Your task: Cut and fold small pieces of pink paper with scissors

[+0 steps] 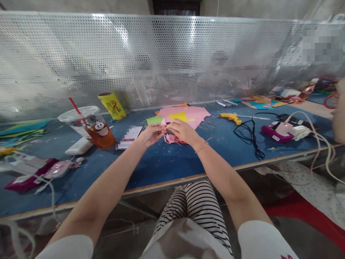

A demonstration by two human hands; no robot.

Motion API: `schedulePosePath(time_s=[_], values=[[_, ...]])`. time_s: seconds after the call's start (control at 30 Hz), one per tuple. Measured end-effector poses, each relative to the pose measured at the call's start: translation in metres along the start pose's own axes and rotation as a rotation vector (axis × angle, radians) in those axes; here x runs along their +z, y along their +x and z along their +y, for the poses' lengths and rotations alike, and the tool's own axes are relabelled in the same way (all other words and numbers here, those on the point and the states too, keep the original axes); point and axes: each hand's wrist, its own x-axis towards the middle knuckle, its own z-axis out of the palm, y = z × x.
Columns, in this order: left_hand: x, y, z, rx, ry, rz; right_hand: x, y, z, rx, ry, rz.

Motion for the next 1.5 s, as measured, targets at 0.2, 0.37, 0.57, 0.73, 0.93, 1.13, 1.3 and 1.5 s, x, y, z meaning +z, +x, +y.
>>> schedulePosePath(time_s=[0.2,0.37,0.57,0.73,0.93,1.13,1.3,1.5], values=[[-0.002,0.002,0.000,0.016,0.022,0.000,0.005,-0.001,-0.003,0.072,0.061,0.059],[0.003,-0.001,-0.001,0.056,0.037,0.007,0.007,-0.001,-0.002,0.221,0.158,0.187],[0.012,-0.005,-0.004,0.265,0.123,0.025,0.012,0.001,-0.001,0.368,0.244,0.147],[0.015,-0.004,-0.010,0.414,0.248,0.047,0.016,0.003,-0.004,0.421,0.315,0.089],[0.017,-0.008,-0.010,0.518,0.452,0.062,0.018,0.003,-0.003,0.423,0.249,0.073],[0.016,-0.009,-0.008,0.504,0.511,0.066,0.016,0.003,-0.001,0.380,0.229,0.033],[0.013,-0.006,-0.008,0.428,0.413,-0.012,0.015,0.003,0.001,0.387,0.291,0.023],[0.015,-0.004,-0.011,0.345,0.331,-0.018,0.017,0.002,0.006,0.497,0.467,0.035]])
